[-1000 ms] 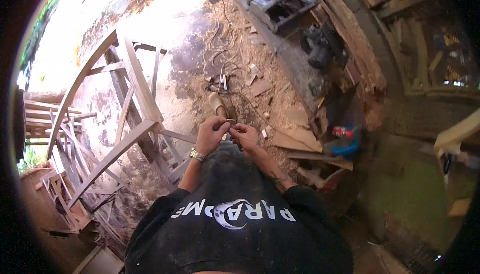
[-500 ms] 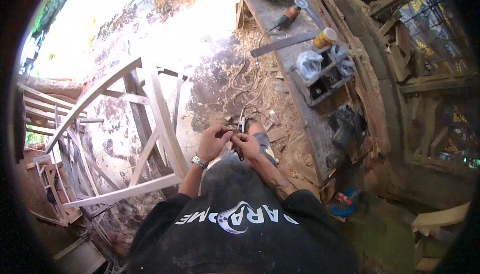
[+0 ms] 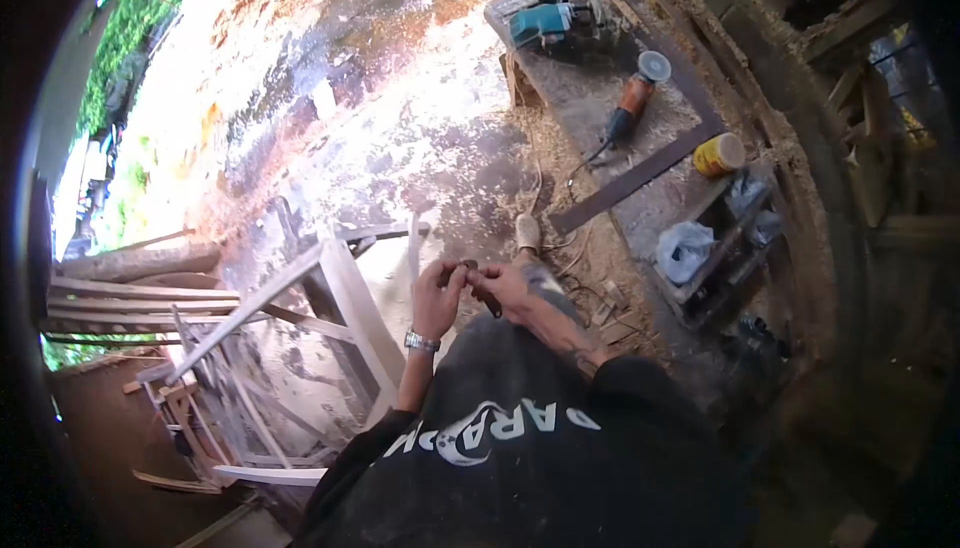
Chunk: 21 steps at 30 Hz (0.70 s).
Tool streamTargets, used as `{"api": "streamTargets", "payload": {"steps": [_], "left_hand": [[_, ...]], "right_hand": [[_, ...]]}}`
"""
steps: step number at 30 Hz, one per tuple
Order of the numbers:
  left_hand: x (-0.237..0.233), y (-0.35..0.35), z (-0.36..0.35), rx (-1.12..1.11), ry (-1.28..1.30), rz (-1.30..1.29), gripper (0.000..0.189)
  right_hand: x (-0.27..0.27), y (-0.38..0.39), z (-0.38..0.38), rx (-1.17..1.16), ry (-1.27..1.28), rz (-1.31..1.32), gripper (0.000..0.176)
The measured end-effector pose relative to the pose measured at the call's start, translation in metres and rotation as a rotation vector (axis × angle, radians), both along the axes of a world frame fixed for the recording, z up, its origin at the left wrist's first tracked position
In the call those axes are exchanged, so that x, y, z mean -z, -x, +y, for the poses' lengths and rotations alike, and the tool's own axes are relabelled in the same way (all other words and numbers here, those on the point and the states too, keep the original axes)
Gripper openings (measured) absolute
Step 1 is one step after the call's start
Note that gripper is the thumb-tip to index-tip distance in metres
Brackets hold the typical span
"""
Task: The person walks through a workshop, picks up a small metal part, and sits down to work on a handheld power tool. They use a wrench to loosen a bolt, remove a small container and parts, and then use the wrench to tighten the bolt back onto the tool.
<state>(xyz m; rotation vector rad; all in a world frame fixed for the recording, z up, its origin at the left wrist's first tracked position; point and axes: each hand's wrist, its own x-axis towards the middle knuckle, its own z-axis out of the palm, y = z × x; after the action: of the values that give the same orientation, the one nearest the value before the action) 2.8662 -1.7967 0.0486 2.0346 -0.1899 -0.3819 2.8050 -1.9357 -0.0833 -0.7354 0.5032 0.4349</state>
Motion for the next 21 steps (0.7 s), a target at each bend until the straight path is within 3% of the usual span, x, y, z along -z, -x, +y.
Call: {"api": "streamTargets", "payload": {"steps": [5,9,11,12,15,17,18,21], "left_hand": [[-0.028,-0.127,-0.037,0.087,-0.048,-0.116,0.018],[-0.050,-0.207,-0.069,0.151,0.003,-0.083,0.018],[-0.060,-0.245,-0.085,0.187,0.015,-0.015,0.019],[-0.056,-0.261,-0.095,0.199,0.091,0.054,0.019],[-0.037,-0.327,-0.113,0.405,0.119,-0.030,0.018],[-0.033,-0.366,-0.126,0.498,0.173,-0.059,0.019],[-0.010,-0.391,-0.130,0.601,0.231,-0.117,0.023],[-0.025,-0.467,-0.138,0.904,0.334,-0.153,0.037]], "right_hand": [[-0.040,-0.130,-0.032,0.070,0.133,-0.090,0.028],[-0.048,-0.198,-0.067,0.095,0.257,-0.218,0.026],[-0.085,-0.229,-0.079,0.175,0.342,-0.058,0.025],[-0.070,-0.242,-0.089,0.192,0.291,-0.122,0.024],[-0.062,-0.285,-0.093,0.443,0.127,-0.117,0.022],[-0.063,-0.311,-0.100,0.565,0.128,-0.109,0.024],[-0.071,-0.328,-0.105,0.588,0.154,-0.115,0.025],[-0.093,-0.380,-0.103,0.738,0.143,-0.072,0.025]]}}
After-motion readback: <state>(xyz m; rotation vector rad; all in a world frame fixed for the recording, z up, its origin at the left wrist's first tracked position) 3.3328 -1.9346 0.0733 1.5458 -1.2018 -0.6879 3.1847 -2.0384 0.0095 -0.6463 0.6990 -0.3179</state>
